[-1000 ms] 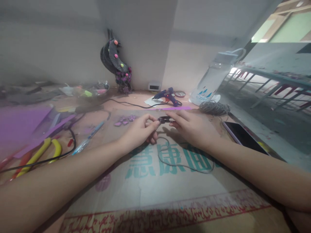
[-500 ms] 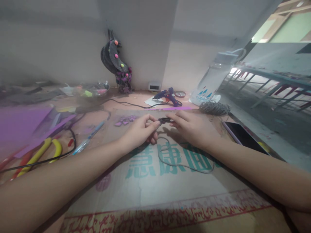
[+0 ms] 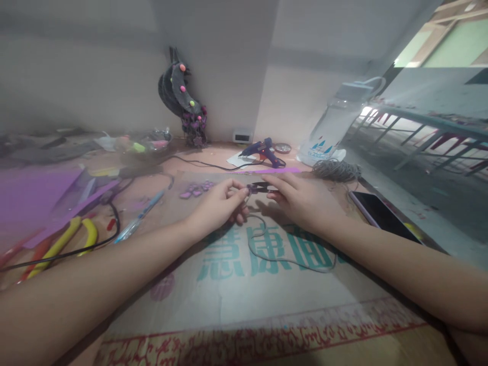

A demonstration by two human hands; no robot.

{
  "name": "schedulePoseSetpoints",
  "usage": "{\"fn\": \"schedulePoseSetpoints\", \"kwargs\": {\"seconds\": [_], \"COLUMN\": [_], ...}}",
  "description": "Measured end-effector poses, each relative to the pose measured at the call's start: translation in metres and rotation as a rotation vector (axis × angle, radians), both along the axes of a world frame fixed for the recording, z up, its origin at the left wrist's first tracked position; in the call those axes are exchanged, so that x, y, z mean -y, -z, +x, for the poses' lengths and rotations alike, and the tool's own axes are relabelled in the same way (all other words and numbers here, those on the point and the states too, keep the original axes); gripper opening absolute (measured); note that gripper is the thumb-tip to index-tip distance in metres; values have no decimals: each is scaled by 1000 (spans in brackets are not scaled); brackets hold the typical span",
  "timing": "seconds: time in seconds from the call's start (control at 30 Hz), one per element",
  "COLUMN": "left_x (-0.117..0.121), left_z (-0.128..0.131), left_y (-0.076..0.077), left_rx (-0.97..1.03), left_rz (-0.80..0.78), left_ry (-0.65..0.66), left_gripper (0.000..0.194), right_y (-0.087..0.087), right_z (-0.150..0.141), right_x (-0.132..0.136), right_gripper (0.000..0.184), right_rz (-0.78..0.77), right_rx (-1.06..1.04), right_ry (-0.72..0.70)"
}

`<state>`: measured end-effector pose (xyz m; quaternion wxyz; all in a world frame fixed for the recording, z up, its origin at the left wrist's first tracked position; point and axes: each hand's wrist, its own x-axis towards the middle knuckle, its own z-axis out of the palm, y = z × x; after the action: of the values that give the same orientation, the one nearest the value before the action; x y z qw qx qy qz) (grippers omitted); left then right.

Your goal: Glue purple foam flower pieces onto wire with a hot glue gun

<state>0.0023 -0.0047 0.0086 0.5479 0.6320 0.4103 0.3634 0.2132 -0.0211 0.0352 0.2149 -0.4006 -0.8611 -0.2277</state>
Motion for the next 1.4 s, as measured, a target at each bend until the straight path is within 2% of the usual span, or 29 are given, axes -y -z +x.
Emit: {"fn": "schedulePoseSetpoints", "kwargs": {"seconds": [0.17,0.37,0.53,0.6,0.7,0.8,0.9,1.0,1.1,1.2,1.3,1.4], "left_x": [-4,-9,-2,2,5,6,6,5,-4,-15,-16,-7], "left_z": [-2,-5,-6,-5,-5,-5,-4,-2,-2,-4,-4,-3], "left_y": [1,6,3,1,0,0,-1,-2,0,2,2,-1], "left_rx": [-52,-72,-150,-152,-122,-146,-162,-120,43,176,155,50], "left_rz": [85,312,528,559,477,460,476,446,283,116,138,197], "left_ry": [-114,-268,-294,-257,-161,-150,-147,-140,-264,-465,-393,-246], "left_gripper": [22,22,17,17,19,19,18,17,16,17,18,21], "right_y": [-4,23,34,34,31,24,21,20,16,10,11,15], "right_z": [-4,3,9,11,11,7,0,-6,-6,-5,-6,-6], "right_x": [0,-25,-35,-36,-35,-28,-19,-14,-9,-2,3,1], "right_gripper": [38,45,42,39,32,25,26,16,18,17,20,20], "right_rz": [-184,-370,-366,-349,-327,-345,-398,-449,-389,-215,-127,-218], "right_rx": [-129,-309,-231,-235,-326,-391,-351,-273,-198,-6,66,-161], "right_ry": [94,72,61,48,7,-83,-198,-287,-347,-457,-509,-439]}}
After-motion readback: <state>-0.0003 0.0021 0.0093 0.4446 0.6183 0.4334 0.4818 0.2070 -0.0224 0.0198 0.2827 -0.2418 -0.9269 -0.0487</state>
